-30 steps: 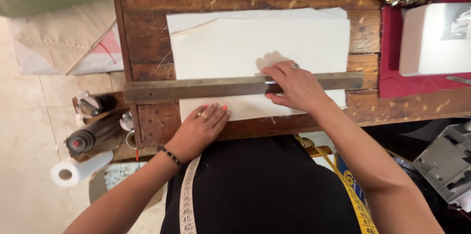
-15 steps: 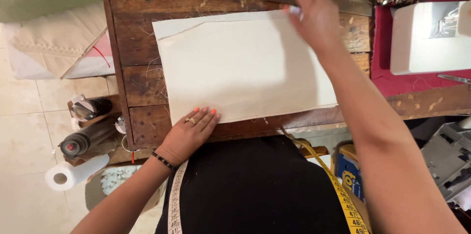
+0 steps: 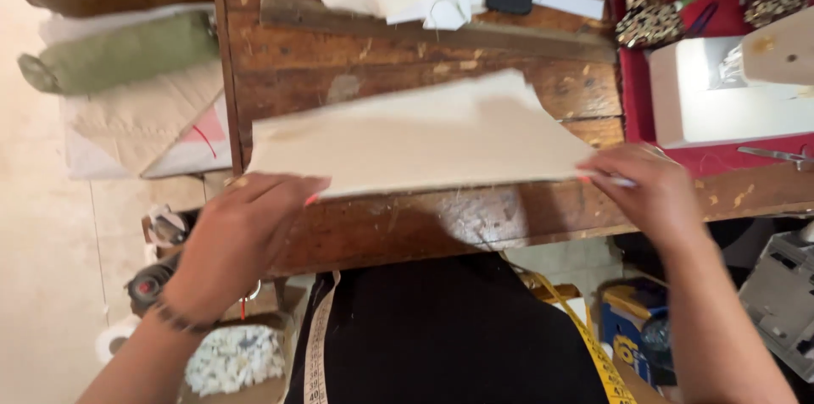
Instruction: Measuring and marking lines on fabric pieces using a ruler, pen, and measuring tape on a workbench.
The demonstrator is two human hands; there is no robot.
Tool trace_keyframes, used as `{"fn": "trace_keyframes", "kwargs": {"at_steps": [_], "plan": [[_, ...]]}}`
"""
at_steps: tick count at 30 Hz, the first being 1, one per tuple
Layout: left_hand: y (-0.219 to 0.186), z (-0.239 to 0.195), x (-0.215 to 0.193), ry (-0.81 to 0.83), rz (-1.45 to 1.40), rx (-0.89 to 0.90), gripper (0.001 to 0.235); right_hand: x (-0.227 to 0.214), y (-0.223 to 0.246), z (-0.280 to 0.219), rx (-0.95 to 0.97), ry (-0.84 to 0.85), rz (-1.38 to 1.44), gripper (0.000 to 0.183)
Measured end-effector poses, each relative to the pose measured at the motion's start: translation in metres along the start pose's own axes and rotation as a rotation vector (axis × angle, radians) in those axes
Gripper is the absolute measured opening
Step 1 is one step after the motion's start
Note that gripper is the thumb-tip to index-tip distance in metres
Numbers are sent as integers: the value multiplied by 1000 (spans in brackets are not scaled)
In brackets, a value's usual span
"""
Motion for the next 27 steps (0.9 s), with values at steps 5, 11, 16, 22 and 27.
{"fn": "trace_keyframes", "kwargs": {"at_steps": [5,11,16,22,27], "plan": [[-6,-19,-54,98,-293,-330,27,-70,-30,-51,271,88,378,21],[66,25,-31,198,-274,-734,22,-56,-37,7,721,-91,319,24],[193,15,87,67,-424,-604,32,61,-127,67,541,-85,189,30],[258,-7,152,17,-295,-644,28,128,-166,79,538,-75,522,31],[232,4,134,36,-98,-388,28,126,-182,79,493,-93,571,25]]}}
Point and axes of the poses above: each hand's wrist, its own z-axis towards the middle knuckle, its own x-axis out of the palm, y = z × x, the point moved 10 cm from there along z, towards the middle knuckle, and after that the axes turned 12 degrees about x, right-handed, at the moved point
